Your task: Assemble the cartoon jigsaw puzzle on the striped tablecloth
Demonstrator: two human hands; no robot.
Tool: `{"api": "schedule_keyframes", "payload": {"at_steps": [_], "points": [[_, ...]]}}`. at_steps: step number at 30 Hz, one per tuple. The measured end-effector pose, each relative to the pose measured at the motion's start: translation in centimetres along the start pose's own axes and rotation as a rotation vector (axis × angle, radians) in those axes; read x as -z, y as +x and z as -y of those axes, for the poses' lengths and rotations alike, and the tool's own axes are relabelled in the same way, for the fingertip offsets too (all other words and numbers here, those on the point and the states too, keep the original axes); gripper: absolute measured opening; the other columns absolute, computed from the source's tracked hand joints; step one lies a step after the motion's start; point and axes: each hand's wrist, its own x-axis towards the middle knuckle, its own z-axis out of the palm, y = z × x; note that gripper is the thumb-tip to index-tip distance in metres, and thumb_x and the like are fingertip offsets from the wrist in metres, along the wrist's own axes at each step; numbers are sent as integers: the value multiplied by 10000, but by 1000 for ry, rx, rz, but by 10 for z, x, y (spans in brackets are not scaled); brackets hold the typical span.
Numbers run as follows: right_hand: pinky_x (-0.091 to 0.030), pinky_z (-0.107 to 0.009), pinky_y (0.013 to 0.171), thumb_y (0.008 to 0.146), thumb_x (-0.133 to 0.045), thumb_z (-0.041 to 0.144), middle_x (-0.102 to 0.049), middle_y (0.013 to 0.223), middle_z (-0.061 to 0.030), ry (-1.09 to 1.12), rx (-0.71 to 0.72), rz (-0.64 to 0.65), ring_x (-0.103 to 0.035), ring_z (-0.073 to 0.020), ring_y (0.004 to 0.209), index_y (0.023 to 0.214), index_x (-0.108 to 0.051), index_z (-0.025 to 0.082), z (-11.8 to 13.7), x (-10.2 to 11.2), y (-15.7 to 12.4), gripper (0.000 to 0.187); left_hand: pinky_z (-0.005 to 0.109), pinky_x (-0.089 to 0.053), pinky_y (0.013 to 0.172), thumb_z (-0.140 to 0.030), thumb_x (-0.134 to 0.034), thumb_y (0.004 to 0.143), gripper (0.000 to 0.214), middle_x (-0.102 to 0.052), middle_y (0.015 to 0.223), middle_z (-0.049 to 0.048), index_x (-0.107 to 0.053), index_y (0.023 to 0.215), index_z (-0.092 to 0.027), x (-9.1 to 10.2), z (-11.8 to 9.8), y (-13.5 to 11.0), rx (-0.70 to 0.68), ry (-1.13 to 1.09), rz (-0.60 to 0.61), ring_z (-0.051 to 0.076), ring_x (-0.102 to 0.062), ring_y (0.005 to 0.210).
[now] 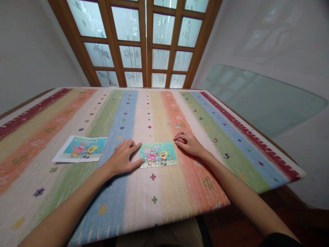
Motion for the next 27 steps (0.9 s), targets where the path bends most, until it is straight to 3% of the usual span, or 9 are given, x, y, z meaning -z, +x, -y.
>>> {"api": "schedule_keyframes", "payload": {"at_steps": [8, 14, 19, 27], "points": [[-499, -463, 927, 909, -638, 251, -678, 1032, -103, -24, 10, 15, -635, -266, 992, 973, -777, 202, 5, 1, -2, 161, 475, -448, 963, -649, -534, 916, 754, -573, 1111, 103, -459, 1493, -169, 1, 1, -1, -9, -3, -9, 300, -538, 1017], [-503, -454, 920, 911, -655, 273, -670, 1045, -98, -43, 40, 30, -634, -258, 987, 979, -792, 221, 3, -1, -3, 162, 447, -458, 931, -633, -552, 921, 654, -572, 1087, 90, -569, 1402, -190, 1, 4, -2, -55, -8, 2, 281, -545, 986], [-493, -441, 925, 925, -634, 279, -673, 1042, -96, -60, 43, 31, -632, -255, 992, 975, -784, 213, 3, -1, -3, 171, 455, -460, 934, -626, -558, 923, 640, -575, 1096, 92, -572, 1398, -197, 0, 5, -2, -63, -12, -3, 286, -550, 997], [-466, -466, 917, 935, -595, 321, -690, 1001, -117, -253, -146, -102, -595, -302, 1000, 1029, -765, 197, -19, 3, 6, 231, 479, -462, 954, -632, -555, 912, 673, -567, 1127, 113, -552, 1398, -167, 0, 5, -2, -52, 4, 10, 307, -546, 1028]]}}
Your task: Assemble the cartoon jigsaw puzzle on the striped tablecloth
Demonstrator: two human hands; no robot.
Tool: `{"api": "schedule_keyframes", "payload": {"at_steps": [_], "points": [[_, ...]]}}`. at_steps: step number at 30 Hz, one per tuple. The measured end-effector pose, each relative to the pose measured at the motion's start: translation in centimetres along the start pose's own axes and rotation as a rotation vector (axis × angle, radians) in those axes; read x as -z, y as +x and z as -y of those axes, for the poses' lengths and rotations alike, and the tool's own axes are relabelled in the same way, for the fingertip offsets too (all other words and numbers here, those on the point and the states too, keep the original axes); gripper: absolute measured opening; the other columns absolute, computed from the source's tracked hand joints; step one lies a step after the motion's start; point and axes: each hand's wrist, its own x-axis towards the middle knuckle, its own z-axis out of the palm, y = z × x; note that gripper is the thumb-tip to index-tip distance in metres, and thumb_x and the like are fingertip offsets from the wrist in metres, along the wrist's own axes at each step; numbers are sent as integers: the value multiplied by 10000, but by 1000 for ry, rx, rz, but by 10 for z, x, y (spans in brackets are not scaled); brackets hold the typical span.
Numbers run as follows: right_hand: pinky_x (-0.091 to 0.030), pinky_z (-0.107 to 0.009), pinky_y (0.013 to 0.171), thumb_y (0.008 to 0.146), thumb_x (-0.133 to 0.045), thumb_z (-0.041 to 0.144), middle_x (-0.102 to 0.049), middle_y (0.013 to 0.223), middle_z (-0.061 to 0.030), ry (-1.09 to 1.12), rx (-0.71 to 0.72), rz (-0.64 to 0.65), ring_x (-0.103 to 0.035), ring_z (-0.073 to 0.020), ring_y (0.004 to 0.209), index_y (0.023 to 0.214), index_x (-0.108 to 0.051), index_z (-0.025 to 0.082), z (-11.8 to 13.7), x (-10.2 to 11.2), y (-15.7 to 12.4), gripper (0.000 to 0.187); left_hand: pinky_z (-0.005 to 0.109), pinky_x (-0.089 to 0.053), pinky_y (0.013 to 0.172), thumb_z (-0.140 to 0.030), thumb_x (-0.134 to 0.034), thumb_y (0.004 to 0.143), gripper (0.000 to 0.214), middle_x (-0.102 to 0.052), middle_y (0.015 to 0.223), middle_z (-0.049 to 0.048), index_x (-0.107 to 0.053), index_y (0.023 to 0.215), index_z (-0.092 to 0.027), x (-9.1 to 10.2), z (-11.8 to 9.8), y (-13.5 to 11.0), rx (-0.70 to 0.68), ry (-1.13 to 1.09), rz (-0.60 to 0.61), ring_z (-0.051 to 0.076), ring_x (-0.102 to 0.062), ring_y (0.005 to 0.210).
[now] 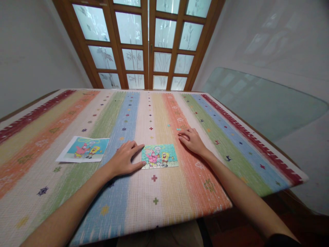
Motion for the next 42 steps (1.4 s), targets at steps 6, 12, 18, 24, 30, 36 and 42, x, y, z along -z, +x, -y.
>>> {"api": "schedule_keyframes", "payload": {"at_steps": [6, 12, 18, 24, 30, 36, 42], "points": [[-474, -433, 854, 937, -578, 326, -661, 908, -110, -64, -68, -51, -579, -289, 908, 1073, -756, 193, -16, -11, 11, 260, 468, -460, 952, -626, -553, 920, 640, -572, 1118, 100, -542, 1393, -195, 1, 0, 0, -17, -1, -5, 299, -541, 1024], [-471, -401, 826, 932, -578, 317, -669, 910, -96, -36, -101, -33, -582, -266, 895, 1060, -739, 199, -24, -18, 18, 237, 449, -460, 935, -630, -554, 924, 616, -575, 1098, 91, -552, 1379, -215, 2, -1, 0, -36, -3, -17, 292, -539, 1007], [-471, -373, 772, 861, -615, 285, -668, 824, -46, 96, -88, -7, -592, -231, 808, 899, -719, 221, -23, -10, 19, 128, 444, -463, 929, -627, -551, 921, 616, -573, 1091, 94, -565, 1359, -194, 2, -2, 1, -29, -14, -14, 291, -547, 1001], [-482, -358, 719, 798, -647, 338, -682, 813, -47, 267, -144, 24, -603, -212, 758, 814, -688, 207, -20, -3, 19, 138, 447, -456, 944, -619, -553, 919, 629, -567, 1098, 100, -559, 1364, -174, 2, -3, 1, -22, -20, -6, 293, -550, 1013], [-477, -349, 648, 784, -683, 445, -696, 739, -45, 370, -217, 62, -600, -203, 666, 787, -668, 204, -17, 2, 15, 241, 438, -459, 937, -630, -542, 927, 610, -570, 1096, 88, -544, 1372, -213, 2, -2, 1, -37, -16, -14, 286, -537, 1007], [-510, -382, 705, 784, -698, 535, -732, 784, -63, 441, -198, 37, -634, -217, 703, 801, -684, 209, -11, 4, 15, 327, 436, -464, 931, -623, -546, 926, 616, -575, 1111, 94, -551, 1384, -211, 2, -1, 0, -41, -8, -16, 289, -537, 1007], [-534, -386, 711, 819, -702, 500, -736, 819, -76, 527, -188, 132, -657, -221, 736, 995, -739, 174, -1, 4, 14, 372, 424, -466, 916, -628, -543, 932, 599, -581, 1094, 85, -553, 1384, -234, 2, -1, 0, -54, -4, -28, 285, -535, 1008]]}}
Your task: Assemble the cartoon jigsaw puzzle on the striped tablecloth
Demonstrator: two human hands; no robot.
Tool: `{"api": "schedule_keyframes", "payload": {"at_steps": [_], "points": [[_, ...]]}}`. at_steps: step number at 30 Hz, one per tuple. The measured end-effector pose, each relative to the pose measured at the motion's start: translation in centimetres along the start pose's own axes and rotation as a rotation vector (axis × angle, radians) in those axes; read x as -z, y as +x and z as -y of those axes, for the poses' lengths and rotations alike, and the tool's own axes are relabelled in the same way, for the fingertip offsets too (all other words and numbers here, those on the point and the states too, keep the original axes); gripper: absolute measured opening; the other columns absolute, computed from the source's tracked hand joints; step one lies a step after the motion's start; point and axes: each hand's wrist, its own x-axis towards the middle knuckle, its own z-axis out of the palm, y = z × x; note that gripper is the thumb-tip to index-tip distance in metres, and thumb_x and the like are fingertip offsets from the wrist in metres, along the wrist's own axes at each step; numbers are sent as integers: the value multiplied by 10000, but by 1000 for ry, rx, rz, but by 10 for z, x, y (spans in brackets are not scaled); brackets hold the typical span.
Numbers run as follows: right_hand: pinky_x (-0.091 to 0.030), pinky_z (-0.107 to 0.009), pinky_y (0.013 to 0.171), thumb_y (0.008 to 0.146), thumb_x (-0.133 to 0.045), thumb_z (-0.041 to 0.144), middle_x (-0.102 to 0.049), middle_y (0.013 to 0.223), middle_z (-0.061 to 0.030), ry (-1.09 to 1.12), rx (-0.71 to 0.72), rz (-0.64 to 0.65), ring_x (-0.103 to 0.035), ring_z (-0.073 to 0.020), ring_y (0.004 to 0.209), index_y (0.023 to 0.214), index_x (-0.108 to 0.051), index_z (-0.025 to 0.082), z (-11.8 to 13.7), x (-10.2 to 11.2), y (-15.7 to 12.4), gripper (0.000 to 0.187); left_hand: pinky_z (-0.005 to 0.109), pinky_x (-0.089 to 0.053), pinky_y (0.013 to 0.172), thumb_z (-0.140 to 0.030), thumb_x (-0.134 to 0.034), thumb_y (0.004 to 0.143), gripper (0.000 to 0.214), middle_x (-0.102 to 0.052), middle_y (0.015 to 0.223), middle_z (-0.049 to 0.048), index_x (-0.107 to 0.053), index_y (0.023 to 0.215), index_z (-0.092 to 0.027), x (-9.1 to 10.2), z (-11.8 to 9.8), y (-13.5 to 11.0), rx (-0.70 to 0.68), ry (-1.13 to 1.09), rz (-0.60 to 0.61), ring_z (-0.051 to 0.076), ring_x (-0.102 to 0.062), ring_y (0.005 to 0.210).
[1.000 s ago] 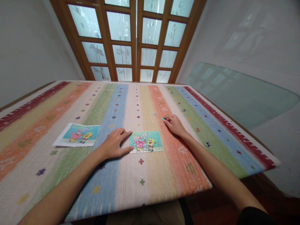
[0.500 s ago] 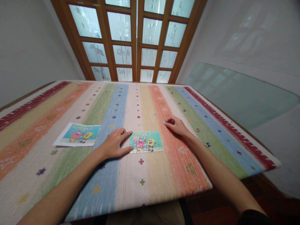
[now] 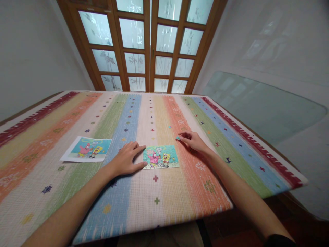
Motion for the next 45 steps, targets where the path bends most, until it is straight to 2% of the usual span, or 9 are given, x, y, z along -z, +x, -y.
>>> {"api": "schedule_keyframes", "payload": {"at_steps": [6, 13, 20, 24, 30, 34, 37, 40, 45], "points": [[-517, -335, 622, 890, -638, 417, -680, 842, -62, 113, -15, 176, -621, -187, 704, 1251, -685, 177, 15, -10, -2, 436, 432, -464, 929, -628, -549, 927, 613, -578, 1088, 92, -563, 1376, -211, 0, 0, 1, 3, -4, 2, 289, -545, 1009], [-434, -308, 485, 887, -635, 346, -672, 839, -73, 273, -86, 337, -501, -136, 560, 1085, -713, 197, 43, -25, -4, 260, 430, -465, 919, -641, -545, 926, 618, -581, 1087, 87, -563, 1378, -220, 0, 0, 1, 1, -9, 3, 281, -534, 993], [-540, -340, 634, 845, -693, 338, -735, 893, -86, 283, -106, 333, -636, -191, 735, 1035, -723, 214, 63, -40, -3, 229, 435, -462, 917, -644, -544, 923, 617, -578, 1082, 90, -568, 1369, -217, -1, -1, 2, 11, -23, 3, 291, -534, 1006], [-556, -355, 700, 841, -722, 353, -757, 921, -84, 309, -100, 348, -663, -207, 799, 1011, -745, 224, 69, -46, -4, 214, 430, -458, 919, -637, -558, 916, 627, -576, 1081, 92, -573, 1366, -202, 0, -2, 2, 19, -28, 8, 292, -540, 1012], [-513, -327, 638, 910, -634, 289, -737, 877, -54, 189, -68, 418, -622, -177, 727, 1050, -791, 236, 75, -52, 2, 217, 417, -458, 904, -634, -557, 912, 623, -574, 1069, 87, -579, 1356, -198, 1, -2, 2, 22, -14, 10, 284, -542, 993], [-518, -323, 750, 893, -583, 157, -742, 931, -51, 47, 64, 424, -651, -181, 825, 967, -809, 233, 79, -60, 8, 249, 432, -459, 901, -627, -564, 915, 625, -576, 1068, 94, -582, 1354, -182, 0, -2, 2, 18, -29, 7, 291, -545, 993], [-494, -311, 744, 887, -589, 131, -725, 891, -49, -48, 133, 416, -626, -170, 793, 981, -804, 203, 82, -66, 11, 246, 427, -458, 896, -620, -565, 919, 608, -576, 1066, 91, -584, 1349, -190, -1, -1, 2, 5, -35, -6, 287, -543, 994], [-463, -297, 680, 919, -616, 170, -697, 812, -35, -79, 134, 435, -581, -155, 709, 1044, -779, 179, 85, -71, 14, 206, 416, -458, 891, -607, -573, 922, 607, -573, 1064, 87, -574, 1362, -188, -1, -1, 2, -4, -32, -16, 279, -542, 985], [-476, -306, 703, 899, -673, 159, -704, 808, -25, -85, 183, 470, -601, -161, 721, 1049, -739, 197, 87, -76, 19, 169, 402, -462, 877, -599, -580, 926, 604, -575, 1053, 82, -567, 1375, -194, -2, 1, 1, -13, -14, -21, 274, -544, 977]]}}
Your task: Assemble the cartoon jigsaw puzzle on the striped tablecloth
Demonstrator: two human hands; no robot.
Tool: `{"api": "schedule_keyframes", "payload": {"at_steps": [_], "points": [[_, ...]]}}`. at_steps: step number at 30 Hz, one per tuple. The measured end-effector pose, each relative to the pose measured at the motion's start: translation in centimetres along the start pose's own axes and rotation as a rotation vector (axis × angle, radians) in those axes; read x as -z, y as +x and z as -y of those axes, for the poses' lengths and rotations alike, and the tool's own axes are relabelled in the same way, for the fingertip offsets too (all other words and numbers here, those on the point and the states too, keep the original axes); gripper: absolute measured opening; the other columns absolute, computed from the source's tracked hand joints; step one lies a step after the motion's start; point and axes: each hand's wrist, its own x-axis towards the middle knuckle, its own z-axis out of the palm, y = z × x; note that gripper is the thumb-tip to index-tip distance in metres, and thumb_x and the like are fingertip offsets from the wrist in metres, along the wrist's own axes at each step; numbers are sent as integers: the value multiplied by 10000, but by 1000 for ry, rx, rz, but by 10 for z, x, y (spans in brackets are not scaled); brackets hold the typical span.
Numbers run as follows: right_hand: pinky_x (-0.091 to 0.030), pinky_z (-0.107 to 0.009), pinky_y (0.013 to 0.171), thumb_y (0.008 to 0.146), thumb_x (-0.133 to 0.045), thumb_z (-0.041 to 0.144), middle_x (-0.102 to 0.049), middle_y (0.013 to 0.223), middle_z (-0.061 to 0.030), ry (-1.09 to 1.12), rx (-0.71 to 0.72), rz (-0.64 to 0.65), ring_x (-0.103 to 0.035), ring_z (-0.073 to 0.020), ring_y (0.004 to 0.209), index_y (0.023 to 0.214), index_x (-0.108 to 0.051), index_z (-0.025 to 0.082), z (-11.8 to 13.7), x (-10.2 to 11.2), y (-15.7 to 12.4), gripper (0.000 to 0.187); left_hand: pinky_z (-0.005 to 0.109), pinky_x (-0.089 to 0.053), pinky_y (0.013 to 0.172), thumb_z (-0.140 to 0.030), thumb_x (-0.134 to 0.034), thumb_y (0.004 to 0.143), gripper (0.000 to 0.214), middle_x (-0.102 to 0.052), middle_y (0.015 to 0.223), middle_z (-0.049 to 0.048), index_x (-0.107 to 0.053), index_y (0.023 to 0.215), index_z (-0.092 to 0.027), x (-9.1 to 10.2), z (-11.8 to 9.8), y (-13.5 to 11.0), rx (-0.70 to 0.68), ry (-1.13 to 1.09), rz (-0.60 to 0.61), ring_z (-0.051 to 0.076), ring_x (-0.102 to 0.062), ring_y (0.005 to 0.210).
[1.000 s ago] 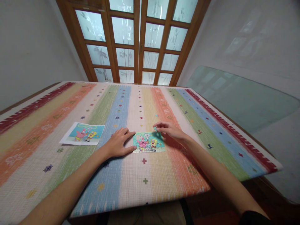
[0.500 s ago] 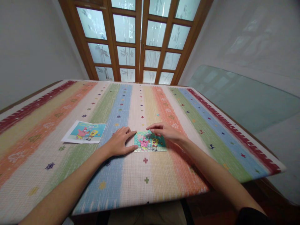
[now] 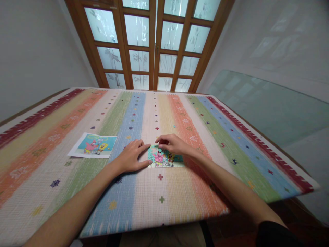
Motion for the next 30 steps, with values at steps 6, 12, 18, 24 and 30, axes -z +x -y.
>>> {"api": "schedule_keyframes", "payload": {"at_steps": [6, 12, 18, 24, 30], "points": [[-484, -310, 722, 903, -669, 155, -721, 836, -27, 6, 35, 21, -627, -164, 753, 1052, -726, 210, 4, -3, 7, 169, 405, -467, 863, -592, -586, 925, 594, -579, 1056, 82, -568, 1369, -198, -2, 0, 0, -10, 15, -18, 274, -541, 969], [-491, -303, 733, 888, -679, 124, -728, 840, -23, 4, 95, 22, -631, -154, 744, 1052, -720, 201, 9, -11, 17, 185, 399, -472, 834, -588, -596, 919, 550, -578, 1036, 76, -585, 1311, -202, 0, -1, -1, -14, 24, -24, 275, -539, 955], [-494, -294, 736, 869, -699, 106, -734, 883, -34, -96, 185, -26, -630, -151, 758, 1014, -710, 194, 4, -21, 23, 170, 421, -477, 842, -591, -582, 923, 522, -583, 1033, 90, -600, 1243, -178, 0, -1, 0, -27, 52, -26, 283, -547, 949], [-491, -305, 760, 893, -662, 103, -701, 891, -43, -193, 335, -108, -623, -163, 801, 944, -695, 180, -4, -27, 20, 98, 426, -497, 817, -568, -582, 922, 472, -592, 984, 94, -636, 1158, -163, 3, -7, 0, -54, 92, -53, 281, -568, 916], [-497, -324, 775, 919, -563, 71, -691, 946, -66, -244, 349, -240, -622, -183, 867, 955, -691, 191, -8, -15, 11, 179, 429, -519, 850, -451, -610, 941, 415, -668, 1060, 111, -644, 1233, -159, 4, -9, 1, -185, 46, -146, 278, -592, 973]]}}
